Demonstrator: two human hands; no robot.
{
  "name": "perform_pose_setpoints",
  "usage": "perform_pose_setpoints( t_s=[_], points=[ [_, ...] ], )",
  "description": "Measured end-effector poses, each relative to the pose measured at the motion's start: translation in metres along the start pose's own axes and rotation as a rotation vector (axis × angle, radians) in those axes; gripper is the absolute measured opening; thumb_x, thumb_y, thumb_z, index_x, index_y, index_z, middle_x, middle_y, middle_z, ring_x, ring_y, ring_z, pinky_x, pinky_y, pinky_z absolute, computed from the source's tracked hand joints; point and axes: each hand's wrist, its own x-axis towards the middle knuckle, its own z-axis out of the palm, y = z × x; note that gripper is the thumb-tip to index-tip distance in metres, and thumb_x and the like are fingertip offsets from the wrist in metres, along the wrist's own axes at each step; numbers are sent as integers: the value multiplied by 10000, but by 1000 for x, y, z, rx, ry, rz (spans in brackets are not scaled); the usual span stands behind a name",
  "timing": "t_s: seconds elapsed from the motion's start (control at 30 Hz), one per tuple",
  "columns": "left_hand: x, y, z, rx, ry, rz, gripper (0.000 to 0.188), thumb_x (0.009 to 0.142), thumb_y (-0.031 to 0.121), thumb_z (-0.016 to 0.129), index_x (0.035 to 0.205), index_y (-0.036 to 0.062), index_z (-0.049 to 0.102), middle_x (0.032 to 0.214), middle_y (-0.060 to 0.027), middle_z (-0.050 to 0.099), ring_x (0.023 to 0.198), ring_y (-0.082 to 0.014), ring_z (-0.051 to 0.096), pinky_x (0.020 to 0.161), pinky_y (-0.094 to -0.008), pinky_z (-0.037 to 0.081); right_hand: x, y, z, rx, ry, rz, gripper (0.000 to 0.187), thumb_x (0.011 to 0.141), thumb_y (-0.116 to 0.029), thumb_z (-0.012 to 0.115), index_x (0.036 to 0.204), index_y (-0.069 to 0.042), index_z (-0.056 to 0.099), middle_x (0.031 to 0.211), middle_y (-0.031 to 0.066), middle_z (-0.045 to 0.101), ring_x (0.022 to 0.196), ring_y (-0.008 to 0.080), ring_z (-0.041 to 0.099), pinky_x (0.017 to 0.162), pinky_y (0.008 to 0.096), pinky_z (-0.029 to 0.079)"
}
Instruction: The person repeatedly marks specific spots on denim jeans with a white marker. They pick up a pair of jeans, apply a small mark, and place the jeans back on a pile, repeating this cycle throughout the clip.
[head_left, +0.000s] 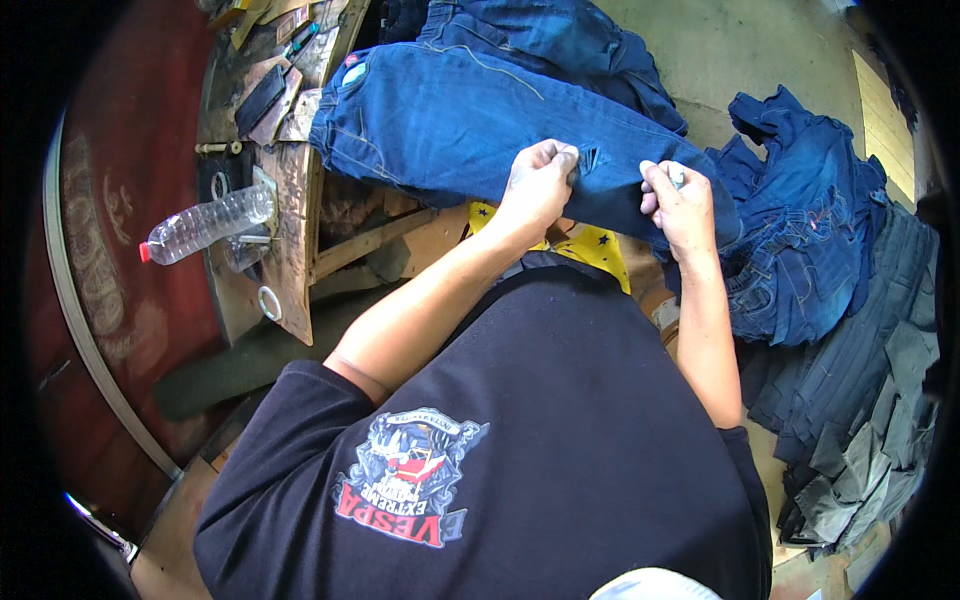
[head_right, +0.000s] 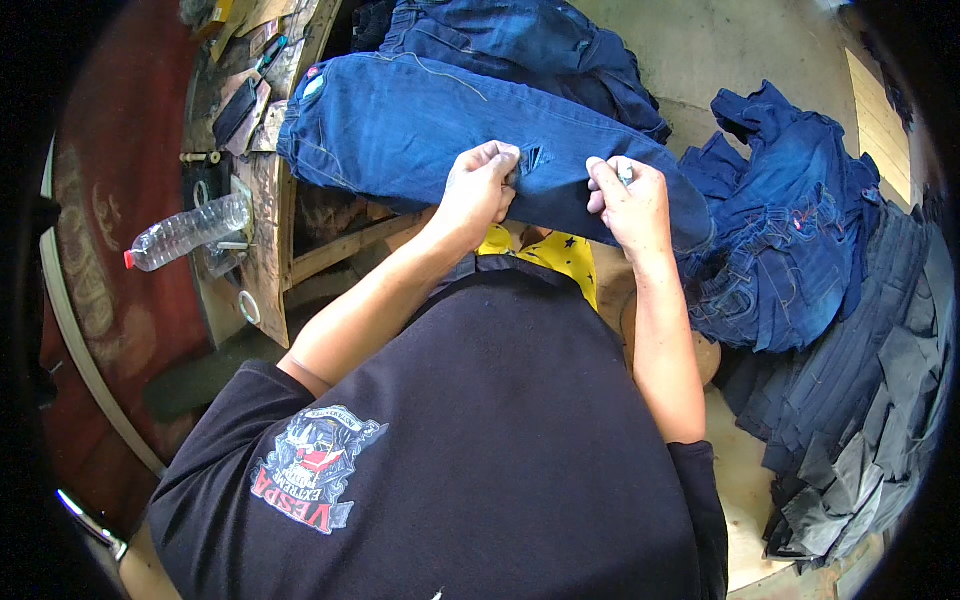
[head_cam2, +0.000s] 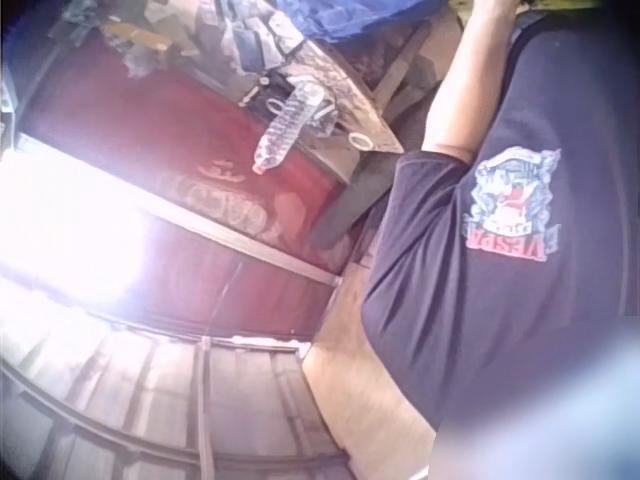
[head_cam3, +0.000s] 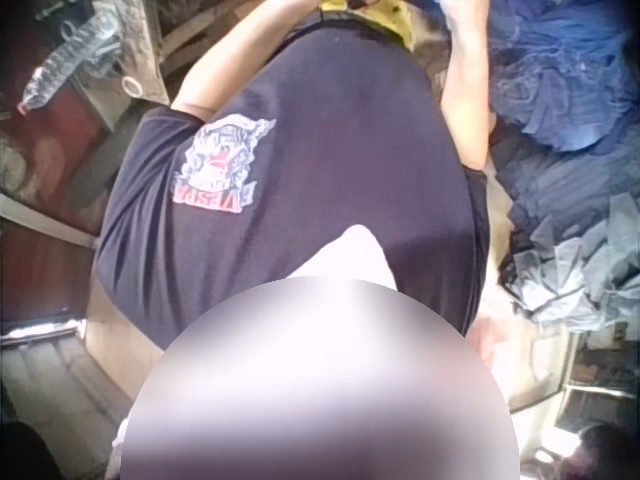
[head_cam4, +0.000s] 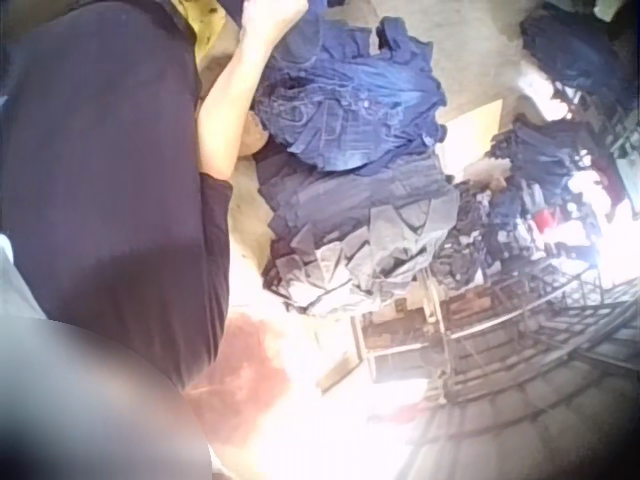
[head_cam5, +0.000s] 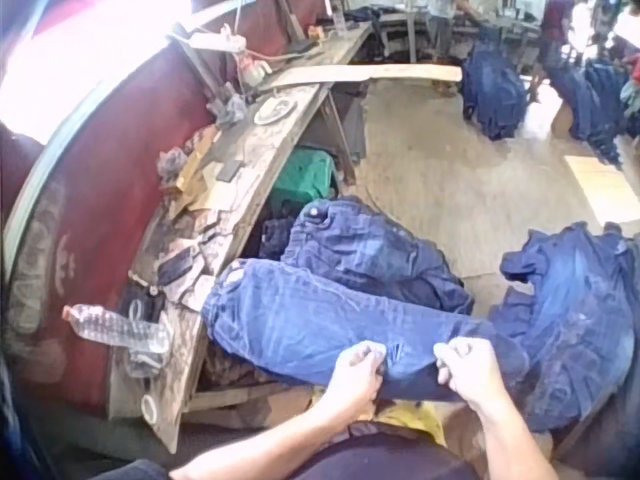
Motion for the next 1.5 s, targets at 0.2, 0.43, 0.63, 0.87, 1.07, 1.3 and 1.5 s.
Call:
perform_pose_setpoints(
  t_s=[0.2,0.43,0.63,0.87,1.07,1.3,1.5],
  points=[
    [-3,-7,-5,194,-110,16,228,1091,213,614,1003,29,718,759,28,592,583,-85,518,519,-287,472,-8,12,4,-44,-4,-161,348,1062,-244,750,765,-84,669,624,-19,632,499,34,476,471,235,340],
    [2,-21,1,376,-93,298,282,1057,251,640,971,-10,706,674,9,554,591,-79,516,519,-318,443,-17,14,2,-99,-16,-270,373,1058,-218,747,738,-39,677,624,-10,643,589,51,558,568,270,427],
    [5,-26,0,292,29,236,283,1048,245,640,940,-8,703,664,14,546,612,-80,532,525,-324,442,-22,15,3,-34,-28,-251,361,1058,-212,756,746,-46,686,638,-22,651,604,41,555,580,260,418],
    [3,-25,-2,173,68,200,245,1046,210,640,982,-12,722,790,3,647,646,-81,517,594,-320,439,-20,17,1,-41,-49,-298,361,1057,-234,759,754,-48,695,639,-22,653,610,44,559,593,264,426],
    [-10,-19,-16,88,-43,52,211,1117,241,579,994,95,669,716,75,495,507,-37,370,469,-252,271,-21,21,-1,11,-62,-267,348,1052,-225,772,763,-47,697,648,-19,661,609,49,569,595,258,431],
    [-20,-20,-38,209,-289,77,171,1146,215,593,1049,86,650,758,61,529,535,-27,376,488,-254,269,-19,23,-3,-40,-66,-276,353,1050,-239,783,760,-57,696,653,-23,668,599,41,553,581,254,415],
    [-24,-31,-44,-58,-225,6,225,1147,217,557,1019,56,648,796,-28,649,494,-66,434,479,-274,360,-22,24,-2,-57,-92,-271,341,1043,-234,791,763,-62,703,648,-31,666,577,33,530,552,252,389]
  ],
)
